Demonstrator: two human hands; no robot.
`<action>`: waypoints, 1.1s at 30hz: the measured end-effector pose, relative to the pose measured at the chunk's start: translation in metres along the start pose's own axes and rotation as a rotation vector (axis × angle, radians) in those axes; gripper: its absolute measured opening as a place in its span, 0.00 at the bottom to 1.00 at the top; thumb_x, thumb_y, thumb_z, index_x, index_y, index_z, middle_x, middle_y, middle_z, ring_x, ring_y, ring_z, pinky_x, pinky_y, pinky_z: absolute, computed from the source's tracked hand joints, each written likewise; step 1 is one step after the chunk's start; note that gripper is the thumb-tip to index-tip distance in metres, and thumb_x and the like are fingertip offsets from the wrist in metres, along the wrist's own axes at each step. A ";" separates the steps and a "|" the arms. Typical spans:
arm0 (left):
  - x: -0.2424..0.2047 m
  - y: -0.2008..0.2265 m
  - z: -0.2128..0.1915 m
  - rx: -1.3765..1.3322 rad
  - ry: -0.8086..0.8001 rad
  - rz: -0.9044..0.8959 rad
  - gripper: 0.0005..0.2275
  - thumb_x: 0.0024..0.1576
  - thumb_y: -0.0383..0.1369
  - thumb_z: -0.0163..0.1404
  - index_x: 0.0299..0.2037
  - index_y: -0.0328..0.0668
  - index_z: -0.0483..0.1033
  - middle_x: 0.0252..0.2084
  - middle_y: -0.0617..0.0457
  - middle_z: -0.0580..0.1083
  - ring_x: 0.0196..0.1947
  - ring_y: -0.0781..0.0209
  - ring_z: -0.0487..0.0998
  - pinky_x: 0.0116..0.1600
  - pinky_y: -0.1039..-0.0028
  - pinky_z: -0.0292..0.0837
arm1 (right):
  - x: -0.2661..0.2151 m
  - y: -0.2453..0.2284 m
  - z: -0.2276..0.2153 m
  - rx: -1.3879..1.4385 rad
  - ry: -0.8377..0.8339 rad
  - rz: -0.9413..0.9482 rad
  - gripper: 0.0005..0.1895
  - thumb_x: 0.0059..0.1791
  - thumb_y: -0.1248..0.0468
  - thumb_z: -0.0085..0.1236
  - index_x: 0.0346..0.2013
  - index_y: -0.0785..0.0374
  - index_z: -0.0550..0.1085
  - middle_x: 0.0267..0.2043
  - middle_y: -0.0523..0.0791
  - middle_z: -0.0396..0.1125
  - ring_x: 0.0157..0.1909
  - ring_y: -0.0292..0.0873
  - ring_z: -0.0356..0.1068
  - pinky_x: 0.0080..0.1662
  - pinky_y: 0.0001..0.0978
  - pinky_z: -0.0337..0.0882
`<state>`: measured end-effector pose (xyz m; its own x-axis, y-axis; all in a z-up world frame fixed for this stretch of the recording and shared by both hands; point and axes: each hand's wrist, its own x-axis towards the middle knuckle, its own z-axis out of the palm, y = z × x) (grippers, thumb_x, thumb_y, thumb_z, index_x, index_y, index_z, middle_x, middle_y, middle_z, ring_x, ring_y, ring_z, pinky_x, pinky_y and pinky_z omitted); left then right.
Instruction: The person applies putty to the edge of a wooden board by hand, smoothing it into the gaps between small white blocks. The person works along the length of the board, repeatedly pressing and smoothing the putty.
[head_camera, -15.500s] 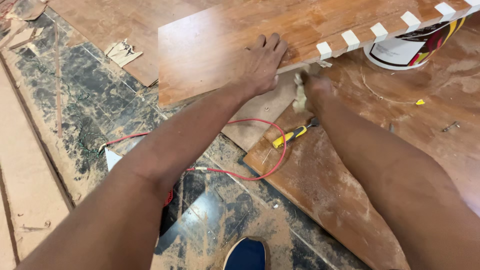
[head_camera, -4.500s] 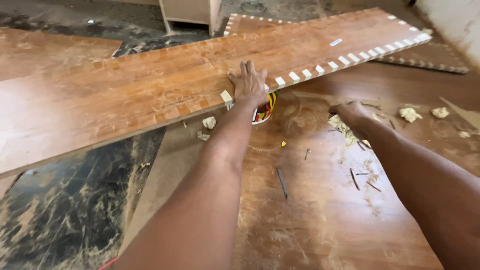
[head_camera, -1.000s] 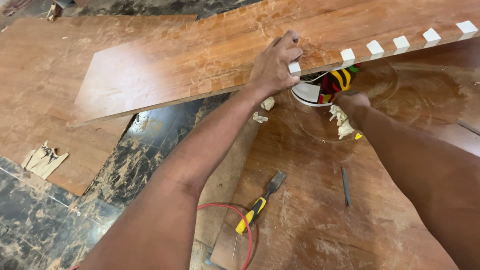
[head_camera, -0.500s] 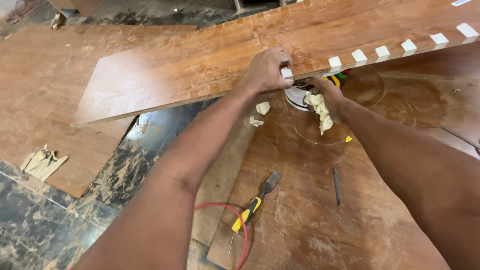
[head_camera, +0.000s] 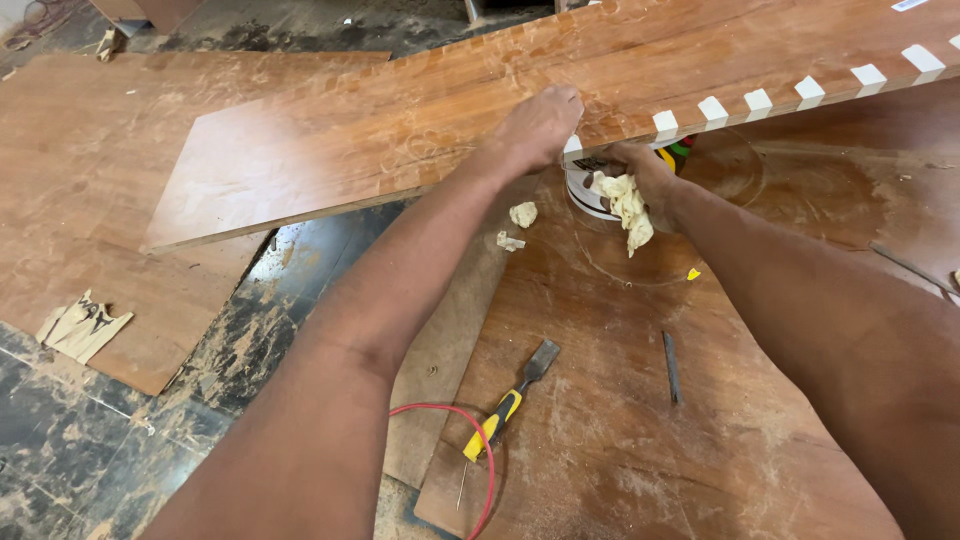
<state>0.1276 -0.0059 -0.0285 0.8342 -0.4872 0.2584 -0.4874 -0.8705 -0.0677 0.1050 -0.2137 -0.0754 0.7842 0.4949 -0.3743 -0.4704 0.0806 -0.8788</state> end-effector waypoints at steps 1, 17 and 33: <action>0.003 0.001 0.005 0.090 0.044 0.067 0.15 0.47 0.13 0.46 0.45 0.22 0.74 0.51 0.37 0.73 0.50 0.44 0.75 0.58 0.63 0.71 | -0.002 -0.002 0.002 0.006 -0.024 0.005 0.16 0.52 0.50 0.48 0.41 0.56 0.78 0.28 0.41 0.72 0.24 0.37 0.67 0.28 0.28 0.69; 0.012 0.044 -0.073 -0.233 -0.656 -0.353 0.12 0.55 0.35 0.52 0.41 0.36 0.83 0.39 0.41 0.80 0.33 0.56 0.80 0.36 0.62 0.73 | 0.012 -0.007 0.012 0.189 -0.024 0.194 0.08 0.53 0.55 0.57 0.37 0.56 0.76 0.28 0.37 0.71 0.27 0.33 0.69 0.31 0.30 0.72; -0.057 0.047 -0.061 -0.390 -0.466 -0.074 0.09 0.47 0.40 0.63 0.36 0.52 0.87 0.50 0.56 0.78 0.67 0.41 0.60 0.73 0.36 0.33 | 0.001 0.014 -0.004 0.161 -0.162 0.131 0.12 0.50 0.63 0.63 0.46 0.61 0.76 0.44 0.45 0.75 0.44 0.41 0.77 0.50 0.41 0.80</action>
